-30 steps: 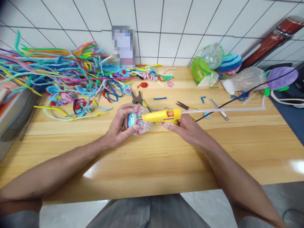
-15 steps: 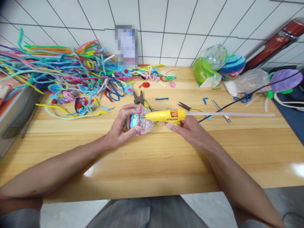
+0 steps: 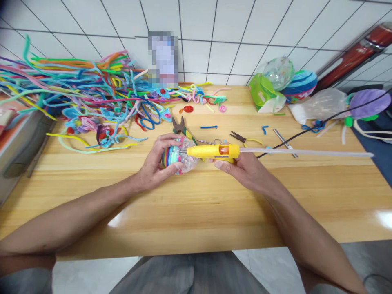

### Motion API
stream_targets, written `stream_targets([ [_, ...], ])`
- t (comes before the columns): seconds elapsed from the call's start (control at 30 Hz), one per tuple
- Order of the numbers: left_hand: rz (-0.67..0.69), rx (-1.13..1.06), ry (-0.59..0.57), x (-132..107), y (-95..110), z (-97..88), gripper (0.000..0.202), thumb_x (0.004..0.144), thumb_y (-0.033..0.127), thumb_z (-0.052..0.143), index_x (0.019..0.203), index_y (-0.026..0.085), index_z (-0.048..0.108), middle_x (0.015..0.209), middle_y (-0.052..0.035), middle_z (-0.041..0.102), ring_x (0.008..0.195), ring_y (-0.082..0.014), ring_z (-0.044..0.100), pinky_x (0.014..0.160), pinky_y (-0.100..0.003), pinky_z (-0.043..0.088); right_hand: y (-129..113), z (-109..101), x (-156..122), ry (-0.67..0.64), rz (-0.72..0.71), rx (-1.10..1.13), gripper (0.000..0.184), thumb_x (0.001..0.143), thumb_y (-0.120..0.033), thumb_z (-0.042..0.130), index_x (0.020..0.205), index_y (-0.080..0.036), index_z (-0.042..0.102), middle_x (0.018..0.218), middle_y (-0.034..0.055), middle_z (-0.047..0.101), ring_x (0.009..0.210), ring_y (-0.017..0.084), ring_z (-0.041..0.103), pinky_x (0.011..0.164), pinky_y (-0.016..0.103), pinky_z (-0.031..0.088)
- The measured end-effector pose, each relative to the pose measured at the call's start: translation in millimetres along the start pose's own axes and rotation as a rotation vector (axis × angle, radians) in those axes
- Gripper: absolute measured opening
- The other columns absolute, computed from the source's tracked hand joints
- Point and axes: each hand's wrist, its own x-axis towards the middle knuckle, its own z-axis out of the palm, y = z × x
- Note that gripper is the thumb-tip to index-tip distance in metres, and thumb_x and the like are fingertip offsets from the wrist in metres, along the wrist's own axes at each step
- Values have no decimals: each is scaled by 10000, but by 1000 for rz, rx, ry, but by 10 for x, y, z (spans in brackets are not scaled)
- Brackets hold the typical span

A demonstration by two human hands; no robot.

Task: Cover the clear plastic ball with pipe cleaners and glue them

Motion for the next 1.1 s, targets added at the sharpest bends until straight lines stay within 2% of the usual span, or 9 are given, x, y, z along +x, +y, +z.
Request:
stream_targets([
  [0.17,1,11,-10,8,0,-3,494,1048,439,726,1478,275,546,1472,-150,621,1417,-295,600,1180,-530,537,19,-28,-43,-23,-24,-73,364,949,-614,745,1047,-279,850,1032,43,838,941,309,762,871,443,640],
  [0.3,-4,-4,-8,16,12,-10,504,1038,400,745,1481,272,543,1469,-149,621,1421,-299,600,1184,-526,537,65,-30,-70,-40,-19,-81,363,981,-611,709,1025,-274,839,933,42,797,859,287,725,822,429,620],
  [0.43,-28,-13,-16,20,22,-15,507,1035,374,748,1485,279,536,1480,-147,615,1432,-309,595,1191,-540,533,102,-12,-81,2,-10,-105,376,971,-625,720,1005,-266,828,872,43,768,834,283,713,797,429,616],
  [0.6,-2,-33,-5,23,10,-5,513,1023,356,761,1481,281,541,1458,-141,628,1421,-299,600,1190,-523,536,104,4,-65,49,-46,-99,394,952,-647,744,988,-266,841,953,59,806,895,299,739,792,431,623],
  [0.87,-22,-6,-13,24,24,-16,493,1034,357,744,1471,269,536,1465,-149,622,1417,-301,608,1180,-534,545,73,-4,-75,-17,-13,-69,396,989,-634,689,998,-265,831,935,52,821,836,285,747,738,423,634],
  [1.1,-1,-32,-13,27,14,-11,507,1034,359,747,1488,287,534,1452,-138,631,1430,-297,595,1194,-528,530,80,8,-50,54,-42,-102,409,941,-658,747,1002,-266,845,948,56,834,867,295,753,771,437,643],
])
